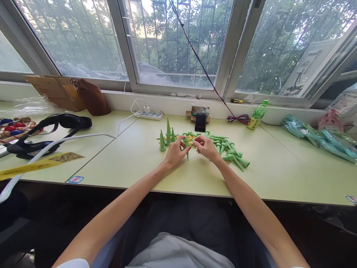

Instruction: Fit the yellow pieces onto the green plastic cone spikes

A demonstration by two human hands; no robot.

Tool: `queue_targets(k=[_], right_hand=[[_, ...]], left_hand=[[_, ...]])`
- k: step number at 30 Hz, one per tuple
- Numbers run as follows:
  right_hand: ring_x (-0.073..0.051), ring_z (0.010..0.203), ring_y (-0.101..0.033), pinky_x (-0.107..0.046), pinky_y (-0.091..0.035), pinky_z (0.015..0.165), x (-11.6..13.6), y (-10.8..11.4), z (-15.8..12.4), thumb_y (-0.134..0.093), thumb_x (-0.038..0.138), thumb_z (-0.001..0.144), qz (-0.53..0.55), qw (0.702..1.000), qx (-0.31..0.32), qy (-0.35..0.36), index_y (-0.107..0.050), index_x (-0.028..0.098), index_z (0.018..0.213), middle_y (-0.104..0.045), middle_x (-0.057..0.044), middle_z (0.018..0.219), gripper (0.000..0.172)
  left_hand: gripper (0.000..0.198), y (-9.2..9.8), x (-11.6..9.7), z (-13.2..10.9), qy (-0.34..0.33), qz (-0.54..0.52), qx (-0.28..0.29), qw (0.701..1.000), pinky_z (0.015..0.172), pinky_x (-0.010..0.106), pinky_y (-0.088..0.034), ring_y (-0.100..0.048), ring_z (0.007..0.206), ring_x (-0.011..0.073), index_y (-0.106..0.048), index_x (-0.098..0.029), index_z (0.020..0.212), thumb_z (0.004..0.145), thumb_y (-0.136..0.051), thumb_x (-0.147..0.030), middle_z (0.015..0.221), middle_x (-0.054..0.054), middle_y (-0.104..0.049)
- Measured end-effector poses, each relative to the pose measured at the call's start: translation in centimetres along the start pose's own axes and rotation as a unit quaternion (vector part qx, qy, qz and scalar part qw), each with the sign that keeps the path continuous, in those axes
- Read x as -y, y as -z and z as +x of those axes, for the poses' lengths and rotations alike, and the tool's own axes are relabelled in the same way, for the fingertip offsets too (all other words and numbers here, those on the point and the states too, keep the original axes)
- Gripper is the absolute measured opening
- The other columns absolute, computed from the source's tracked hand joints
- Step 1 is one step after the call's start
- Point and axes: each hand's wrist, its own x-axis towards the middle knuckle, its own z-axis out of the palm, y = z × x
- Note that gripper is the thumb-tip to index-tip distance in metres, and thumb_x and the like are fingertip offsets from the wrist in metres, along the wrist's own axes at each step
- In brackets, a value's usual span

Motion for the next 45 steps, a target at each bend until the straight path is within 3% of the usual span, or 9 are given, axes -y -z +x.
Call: queue_targets(k=[15,29,33,40,45], right_hand=[[-0.012,0.047,-0.055,-0.026,-0.044,0.045,0.05,-0.13,-0.15,-0.066,0.049,0.080,0.027,0.999,0.038,0.012,-0.062,0.019,0.084,-0.066,-0.002,0.075,0.030],[-0.012,0.047,-0.056,-0.026,-0.046,0.048,-0.07,-0.16,-0.09,-0.072,0.051,0.076,0.031,0.999,0.015,0.012,-0.067,0.019,0.083,-0.068,-0.002,0.070,0.033],[-0.013,0.046,-0.055,-0.026,-0.045,0.047,-0.11,-0.19,-0.06,-0.067,0.052,0.081,0.022,0.999,0.025,0.015,-0.068,0.019,0.078,-0.066,-0.001,0.064,0.034],[-0.012,0.041,-0.051,-0.025,-0.041,0.048,0.07,-0.16,-0.12,-0.053,0.062,0.090,-0.029,0.999,0.031,0.012,-0.057,0.020,0.060,-0.058,0.000,0.051,0.051],[-0.012,0.041,-0.051,-0.025,-0.042,0.048,-0.35,-0.26,0.01,-0.051,0.059,0.092,-0.035,0.999,0.033,0.018,-0.057,0.020,0.061,-0.058,0.000,0.051,0.049]], left_hand=[[0.045,-0.03,0.10,-0.08,-0.014,-0.002,0.011,1.000,0.061,0.025,-0.041,-0.054,0.055,0.0108,-0.052,-0.019,0.121,0.085,-0.068,-0.039,0.075,-0.003,-0.064],[0.043,0.02,-0.10,-0.08,0.002,-0.010,0.005,1.000,0.060,0.025,-0.041,-0.053,0.056,0.0110,-0.052,-0.019,0.121,0.086,-0.067,-0.038,0.076,-0.003,-0.063],[0.044,-0.01,-0.06,-0.10,-0.009,-0.006,0.006,1.000,0.060,0.025,-0.041,-0.053,0.055,0.0104,-0.051,-0.019,0.121,0.085,-0.067,-0.038,0.077,-0.003,-0.063],[0.042,-0.03,-0.11,-0.12,-0.025,-0.008,0.009,1.000,0.059,0.024,-0.041,-0.052,0.054,0.0094,-0.051,-0.020,0.121,0.085,-0.068,-0.036,0.078,-0.003,-0.062],[0.042,0.01,-0.19,-0.12,-0.027,-0.007,0.006,1.000,0.059,0.024,-0.041,-0.052,0.053,0.0093,-0.051,-0.019,0.121,0.085,-0.068,-0.034,0.077,-0.003,-0.062]])
